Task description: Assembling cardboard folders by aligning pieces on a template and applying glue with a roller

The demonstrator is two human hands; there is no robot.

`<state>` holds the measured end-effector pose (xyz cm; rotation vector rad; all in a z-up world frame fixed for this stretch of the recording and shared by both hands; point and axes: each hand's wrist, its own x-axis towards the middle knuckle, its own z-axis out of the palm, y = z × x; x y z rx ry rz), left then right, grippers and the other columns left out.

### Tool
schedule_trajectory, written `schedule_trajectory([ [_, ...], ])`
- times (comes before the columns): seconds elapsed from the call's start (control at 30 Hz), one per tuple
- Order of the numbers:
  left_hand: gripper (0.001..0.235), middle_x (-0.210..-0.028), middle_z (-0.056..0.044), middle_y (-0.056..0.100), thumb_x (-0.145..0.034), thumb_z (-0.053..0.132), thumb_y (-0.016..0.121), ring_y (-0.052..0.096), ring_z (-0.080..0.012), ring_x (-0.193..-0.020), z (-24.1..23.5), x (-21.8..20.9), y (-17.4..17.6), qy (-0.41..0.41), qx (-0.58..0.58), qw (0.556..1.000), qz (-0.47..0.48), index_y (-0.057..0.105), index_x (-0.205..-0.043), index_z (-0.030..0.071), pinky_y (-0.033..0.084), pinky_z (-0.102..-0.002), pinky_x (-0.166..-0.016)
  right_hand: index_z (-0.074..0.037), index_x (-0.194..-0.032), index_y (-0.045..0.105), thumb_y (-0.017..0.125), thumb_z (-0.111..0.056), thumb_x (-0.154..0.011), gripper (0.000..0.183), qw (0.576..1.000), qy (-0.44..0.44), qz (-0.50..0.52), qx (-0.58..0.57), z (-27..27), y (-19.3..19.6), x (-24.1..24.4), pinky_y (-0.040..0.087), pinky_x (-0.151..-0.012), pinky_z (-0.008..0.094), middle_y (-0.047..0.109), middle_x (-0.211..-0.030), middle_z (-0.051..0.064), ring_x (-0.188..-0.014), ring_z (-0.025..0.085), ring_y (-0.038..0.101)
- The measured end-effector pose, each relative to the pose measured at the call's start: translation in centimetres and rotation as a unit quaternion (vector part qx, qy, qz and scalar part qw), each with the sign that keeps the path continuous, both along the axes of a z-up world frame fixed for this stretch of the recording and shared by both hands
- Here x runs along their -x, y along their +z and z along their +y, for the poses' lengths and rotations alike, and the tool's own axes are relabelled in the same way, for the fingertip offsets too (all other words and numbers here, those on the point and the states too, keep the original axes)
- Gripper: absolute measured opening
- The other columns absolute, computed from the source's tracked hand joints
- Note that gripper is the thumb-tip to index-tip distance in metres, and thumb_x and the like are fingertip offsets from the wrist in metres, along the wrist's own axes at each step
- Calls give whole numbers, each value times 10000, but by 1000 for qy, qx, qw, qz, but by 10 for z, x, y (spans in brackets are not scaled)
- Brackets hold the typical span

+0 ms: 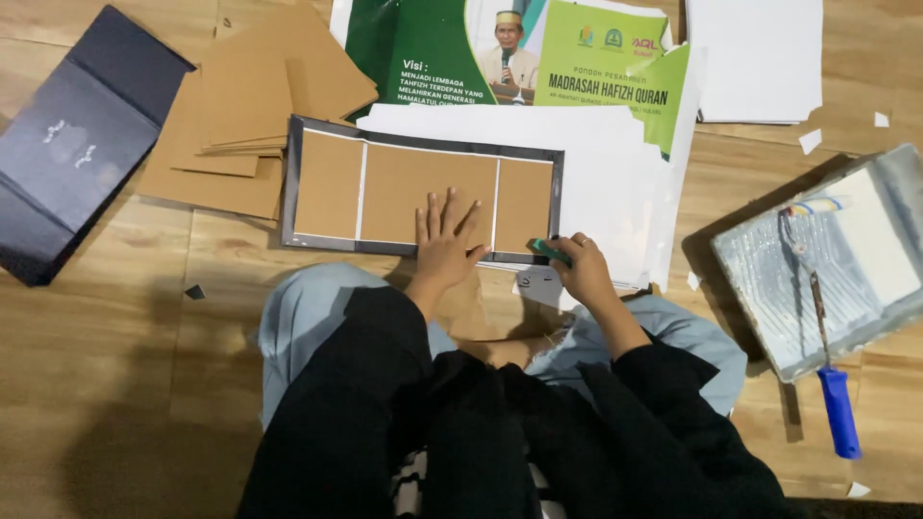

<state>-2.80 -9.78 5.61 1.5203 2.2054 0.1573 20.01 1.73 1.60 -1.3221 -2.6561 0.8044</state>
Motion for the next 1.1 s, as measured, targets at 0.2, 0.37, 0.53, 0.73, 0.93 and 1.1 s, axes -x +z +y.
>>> schedule_trajectory([
  [0.2, 696, -1567, -110, -34, -905, 600, 405, -89, -397, -1414, 9, -5, 11, 18, 52, 998, 14, 145, -1487, 321, -107, -567, -1102, -171, -1039, 639, 684, -110, -791, 260, 1000, -5, -12, -1, -13, 6, 2, 514, -726, 386, 540, -839, 57, -826, 289, 598],
  [0.37, 725, -1556, -117, -104, -893, 631, 376, -143, -419, -1397, 13, -6, -5, 27, 57, 998, 0, 73, -1488, 348, -124, -600, -1076, -96, -1062, 653, 688, -74, -815, 250, 995, -60, 31, -75, 11, -1, 29, 530, -713, 363, 548, -835, 88, -819, 277, 598],
  [0.53, 731, -1550, -136, -120, -900, 630, 362, -156, -432, -1390, 14, -7, -8, 51, 52, 997, 7, 56, -1491, 328, -129, -609, -1075, -89, -1084, 646, 707, -58, -795, 297, 993, -64, 39, -89, 27, -2, 44, 533, -723, 392, 550, -848, 100, -830, 289, 590],
  [0.73, 698, -1562, -79, -103, -899, 634, 342, -147, -378, -1406, 14, -1, 1, 4, 70, 997, 14, 74, -1484, 364, -132, -578, -1087, -122, -1080, 642, 695, -80, -797, 292, 999, -36, 6, -27, -5, 14, 19, 531, -746, 406, 559, -851, 104, -837, 304, 599],
  [0.93, 512, -1484, 61, 298, -879, 512, 528, 173, -234, -1407, 11, 51, -59, 86, -56, 991, -87, 472, -1342, 301, 110, -507, -1123, -180, -1021, 668, 745, -136, -729, 306, 993, -82, 54, 64, -11, 14, -1, 525, -769, 435, 611, -840, 86, -854, 322, 629],
  [1.1, 648, -1403, -154, 285, -748, 170, 696, 247, -367, -1313, -33, 126, -15, 392, -134, 896, 159, 426, -1335, 108, 263, -545, -1038, 36, -1286, 446, 636, 80, -785, 537, 947, -287, 143, -33, 19, 58, -15, 503, -785, 491, 621, -913, 229, -860, 396, 628],
])
